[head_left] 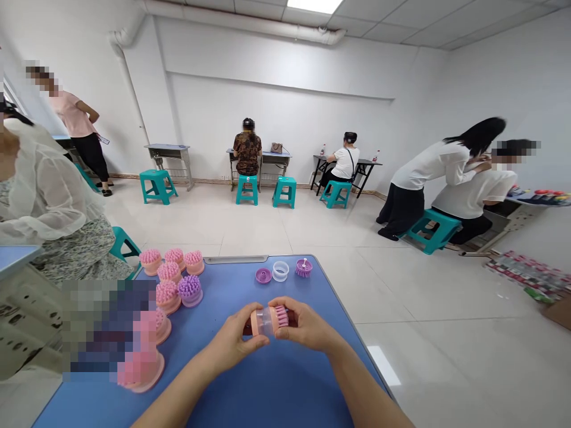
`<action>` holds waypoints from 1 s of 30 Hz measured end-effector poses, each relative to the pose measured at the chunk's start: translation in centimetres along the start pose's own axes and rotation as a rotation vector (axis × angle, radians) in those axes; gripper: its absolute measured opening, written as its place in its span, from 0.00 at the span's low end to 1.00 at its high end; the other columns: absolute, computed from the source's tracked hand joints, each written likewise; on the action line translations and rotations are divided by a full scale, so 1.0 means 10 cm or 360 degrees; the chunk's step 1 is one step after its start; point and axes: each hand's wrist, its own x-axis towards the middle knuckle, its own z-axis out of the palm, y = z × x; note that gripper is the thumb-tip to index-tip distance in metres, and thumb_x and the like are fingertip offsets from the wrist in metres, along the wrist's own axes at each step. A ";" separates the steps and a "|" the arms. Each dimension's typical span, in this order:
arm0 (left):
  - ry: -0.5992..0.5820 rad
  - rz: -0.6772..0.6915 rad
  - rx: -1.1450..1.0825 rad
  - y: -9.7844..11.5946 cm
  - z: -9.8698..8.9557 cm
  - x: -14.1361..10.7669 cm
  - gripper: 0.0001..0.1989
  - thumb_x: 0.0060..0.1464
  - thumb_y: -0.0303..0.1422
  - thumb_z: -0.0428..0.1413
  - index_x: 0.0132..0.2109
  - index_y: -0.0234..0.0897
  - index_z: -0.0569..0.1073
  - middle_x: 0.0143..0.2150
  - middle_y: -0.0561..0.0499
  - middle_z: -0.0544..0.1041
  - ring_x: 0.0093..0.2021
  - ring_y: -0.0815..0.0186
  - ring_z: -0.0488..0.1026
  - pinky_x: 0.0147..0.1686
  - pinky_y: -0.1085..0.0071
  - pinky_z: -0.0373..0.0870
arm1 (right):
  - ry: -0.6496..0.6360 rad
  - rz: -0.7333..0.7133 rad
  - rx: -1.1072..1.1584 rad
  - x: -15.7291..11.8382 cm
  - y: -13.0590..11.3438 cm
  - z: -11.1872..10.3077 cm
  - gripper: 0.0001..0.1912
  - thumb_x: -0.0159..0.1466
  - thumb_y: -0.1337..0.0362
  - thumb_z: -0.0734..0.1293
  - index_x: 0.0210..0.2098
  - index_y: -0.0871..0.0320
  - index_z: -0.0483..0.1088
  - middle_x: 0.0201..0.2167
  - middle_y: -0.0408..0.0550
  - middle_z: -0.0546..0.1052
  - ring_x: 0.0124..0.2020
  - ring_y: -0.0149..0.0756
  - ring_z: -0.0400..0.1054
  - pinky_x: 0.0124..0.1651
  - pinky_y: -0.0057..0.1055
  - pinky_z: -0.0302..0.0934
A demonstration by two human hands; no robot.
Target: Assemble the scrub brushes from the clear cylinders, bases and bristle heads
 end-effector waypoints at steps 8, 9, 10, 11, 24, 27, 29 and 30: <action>0.0172 0.0122 0.0074 -0.10 0.00 0.00 0.25 0.41 0.32 0.62 0.49 0.39 0.69 0.41 0.46 0.76 0.35 0.60 0.73 0.38 0.64 0.71 | -0.0004 -0.0062 0.0066 0.02 0.06 0.03 0.20 0.55 0.60 0.69 0.46 0.57 0.65 0.35 0.44 0.70 0.34 0.33 0.66 0.37 0.31 0.63; 0.0176 0.0129 0.0077 -0.11 0.00 0.01 0.25 0.41 0.32 0.62 0.50 0.40 0.69 0.42 0.45 0.76 0.36 0.59 0.73 0.39 0.63 0.71 | -0.0004 -0.0066 0.0069 0.02 0.07 0.03 0.21 0.55 0.59 0.69 0.46 0.57 0.65 0.35 0.45 0.70 0.35 0.33 0.66 0.37 0.31 0.63; 0.0175 0.0133 0.0081 -0.12 -0.01 0.01 0.25 0.41 0.32 0.62 0.50 0.40 0.69 0.44 0.45 0.75 0.37 0.58 0.74 0.40 0.62 0.71 | -0.0001 -0.0069 0.0071 0.03 0.08 0.03 0.21 0.55 0.59 0.69 0.46 0.57 0.65 0.35 0.45 0.70 0.34 0.33 0.65 0.36 0.30 0.63; 0.0170 0.0134 0.0087 -0.13 -0.01 0.01 0.26 0.41 0.32 0.62 0.50 0.40 0.69 0.45 0.45 0.75 0.38 0.58 0.74 0.41 0.62 0.71 | 0.0001 -0.0068 0.0079 0.03 0.09 0.04 0.21 0.55 0.58 0.69 0.46 0.58 0.65 0.35 0.45 0.70 0.34 0.32 0.65 0.35 0.30 0.63; -0.0080 -0.0202 -0.0021 -0.03 0.05 0.00 0.23 0.55 0.47 0.44 0.46 0.31 0.64 0.29 0.49 0.73 0.27 0.64 0.72 0.27 0.71 0.68 | 0.0087 0.0031 0.0015 0.07 0.17 0.16 0.25 0.57 0.50 0.65 0.48 0.58 0.59 0.29 0.43 0.68 0.27 0.33 0.65 0.32 0.33 0.62; -0.0029 -0.0219 0.0065 -0.06 0.06 -0.02 0.23 0.54 0.49 0.45 0.44 0.32 0.65 0.25 0.52 0.71 0.25 0.66 0.69 0.24 0.73 0.64 | 0.0126 0.0069 -0.0090 0.08 0.19 0.21 0.22 0.58 0.48 0.63 0.42 0.59 0.62 0.27 0.43 0.68 0.23 0.31 0.64 0.28 0.31 0.61; 0.0011 -0.0216 0.0152 -0.07 0.06 -0.03 0.22 0.53 0.48 0.48 0.44 0.33 0.66 0.25 0.53 0.71 0.26 0.65 0.68 0.26 0.73 0.63 | 0.0222 0.0091 -0.0076 0.08 0.20 0.24 0.21 0.57 0.47 0.63 0.40 0.59 0.64 0.25 0.42 0.69 0.22 0.31 0.63 0.27 0.31 0.61; 0.0031 -0.0221 0.0190 -0.07 0.06 -0.04 0.21 0.52 0.47 0.49 0.44 0.34 0.67 0.26 0.53 0.71 0.27 0.65 0.68 0.28 0.72 0.63 | 0.0278 0.0099 -0.0051 0.07 0.21 0.26 0.21 0.57 0.47 0.63 0.39 0.59 0.65 0.25 0.42 0.69 0.21 0.31 0.63 0.27 0.31 0.61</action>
